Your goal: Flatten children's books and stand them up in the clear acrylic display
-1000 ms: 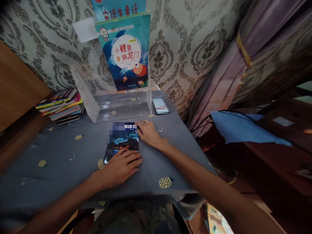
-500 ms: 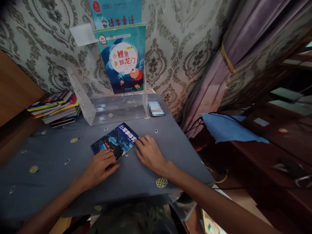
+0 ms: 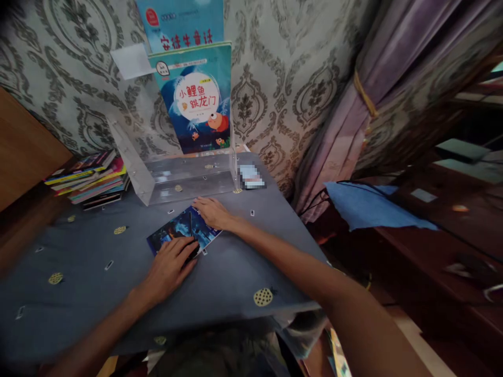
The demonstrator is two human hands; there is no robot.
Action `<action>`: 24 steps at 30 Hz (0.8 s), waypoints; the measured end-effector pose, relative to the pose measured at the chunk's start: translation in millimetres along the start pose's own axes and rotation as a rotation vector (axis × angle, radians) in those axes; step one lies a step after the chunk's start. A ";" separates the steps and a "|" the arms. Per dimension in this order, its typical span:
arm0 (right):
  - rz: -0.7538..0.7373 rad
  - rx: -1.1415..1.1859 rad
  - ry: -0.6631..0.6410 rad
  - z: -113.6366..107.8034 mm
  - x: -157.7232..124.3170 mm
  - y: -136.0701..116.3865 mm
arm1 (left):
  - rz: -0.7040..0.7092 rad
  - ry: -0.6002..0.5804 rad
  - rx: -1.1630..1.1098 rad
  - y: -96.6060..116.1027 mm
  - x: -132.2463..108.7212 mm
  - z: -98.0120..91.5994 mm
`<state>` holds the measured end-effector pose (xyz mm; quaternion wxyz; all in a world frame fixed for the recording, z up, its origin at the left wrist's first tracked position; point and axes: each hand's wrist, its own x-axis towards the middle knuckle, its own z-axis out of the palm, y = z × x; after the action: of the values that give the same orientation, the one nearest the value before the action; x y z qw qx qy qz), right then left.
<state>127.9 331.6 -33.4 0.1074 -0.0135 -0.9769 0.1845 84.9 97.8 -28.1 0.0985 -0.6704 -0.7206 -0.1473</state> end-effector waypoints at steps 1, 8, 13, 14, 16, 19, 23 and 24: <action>0.002 -0.001 -0.008 1.2 2.4 3.8 | -0.005 0.000 0.001 0.1 -0.2 0.1; -0.012 0.035 0.040 0.7 -37.5 8.1 | 0.002 0.020 0.015 -0.8 -0.8 2.4; -0.013 0.037 0.073 -2.1 -82.1 -7.6 | 0.000 0.034 0.001 -0.3 -0.4 3.4; -0.010 0.030 0.080 -2.1 -90.5 -11.6 | -0.003 0.033 0.004 0.1 -0.3 3.3; -0.002 0.009 0.097 -1.2 -106.1 -19.8 | -0.015 0.028 0.019 1.0 -0.1 2.8; 0.010 -0.024 0.127 1.2 -123.8 -31.0 | -0.037 0.030 0.068 2.3 0.0 2.3; 0.014 -0.022 0.170 3.8 -133.0 -38.5 | -0.026 0.052 0.163 4.0 0.3 3.0; 0.012 -0.008 0.178 3.9 -133.2 -38.6 | -0.014 0.057 0.189 4.4 0.7 3.3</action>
<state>257.6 285.4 -50.3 0.1928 -0.0362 -0.9641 0.1792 89.4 99.9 -30.7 0.1805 -0.6485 -0.7329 -0.0984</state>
